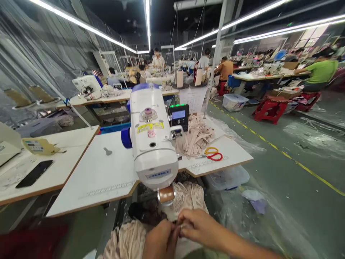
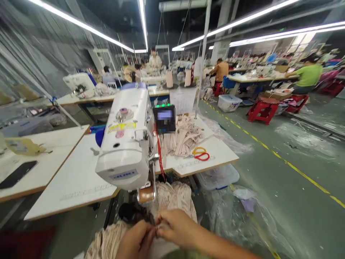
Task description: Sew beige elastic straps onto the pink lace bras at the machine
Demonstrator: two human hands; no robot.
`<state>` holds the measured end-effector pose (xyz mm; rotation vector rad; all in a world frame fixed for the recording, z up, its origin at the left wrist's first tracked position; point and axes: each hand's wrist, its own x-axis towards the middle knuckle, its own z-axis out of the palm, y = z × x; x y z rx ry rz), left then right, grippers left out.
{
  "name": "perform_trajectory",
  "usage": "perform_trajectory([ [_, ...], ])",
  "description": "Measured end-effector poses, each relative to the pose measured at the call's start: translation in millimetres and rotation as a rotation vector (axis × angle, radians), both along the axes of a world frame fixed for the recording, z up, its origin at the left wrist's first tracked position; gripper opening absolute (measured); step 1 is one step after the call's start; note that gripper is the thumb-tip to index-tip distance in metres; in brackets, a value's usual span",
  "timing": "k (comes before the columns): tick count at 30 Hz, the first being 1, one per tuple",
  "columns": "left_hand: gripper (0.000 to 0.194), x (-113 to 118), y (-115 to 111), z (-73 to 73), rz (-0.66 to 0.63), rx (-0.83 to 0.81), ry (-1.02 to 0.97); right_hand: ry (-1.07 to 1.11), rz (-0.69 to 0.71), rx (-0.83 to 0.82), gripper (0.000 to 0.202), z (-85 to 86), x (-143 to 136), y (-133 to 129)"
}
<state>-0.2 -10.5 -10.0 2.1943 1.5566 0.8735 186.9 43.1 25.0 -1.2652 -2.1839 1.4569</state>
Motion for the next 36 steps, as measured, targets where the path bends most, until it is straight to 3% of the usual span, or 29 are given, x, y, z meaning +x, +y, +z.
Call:
perform_trajectory([
  [1,0.031,-0.3,-1.6,5.4,0.0,0.015,0.002,0.017,0.013,0.007,0.011,0.7,0.4,-0.7],
  [5,0.035,-2.8,2.0,16.0,0.014,-0.021,-0.034,0.171,-0.006,0.033,0.023,-5.0,-2.6,3.4],
  [9,0.03,-11.2,9.0,15.8,-0.035,-0.172,-0.178,0.28,-0.149,-0.179,0.03,-16.5,-7.2,5.8],
  [13,0.023,-23.7,11.9,23.7,-0.097,-0.167,-0.196,0.375,-0.264,-0.319,0.04,-19.4,-5.0,9.6],
  [18,0.015,-28.6,14.4,43.5,-0.114,-0.249,-0.13,0.291,0.102,-0.025,0.022,-9.9,-1.8,14.9],
  [22,0.015,-26.7,14.9,48.6,-0.125,-0.299,-0.123,0.334,0.328,0.169,0.012,-7.6,-6.7,14.5],
  [29,0.013,-31.6,10.2,43.6,-0.117,-0.377,-0.199,0.367,0.394,0.394,0.016,-14.7,-9.9,15.6],
  [36,0.013,-25.7,16.5,45.0,-0.081,-0.445,-0.02,0.182,0.403,0.773,0.032,-22.6,-16.7,1.3],
])
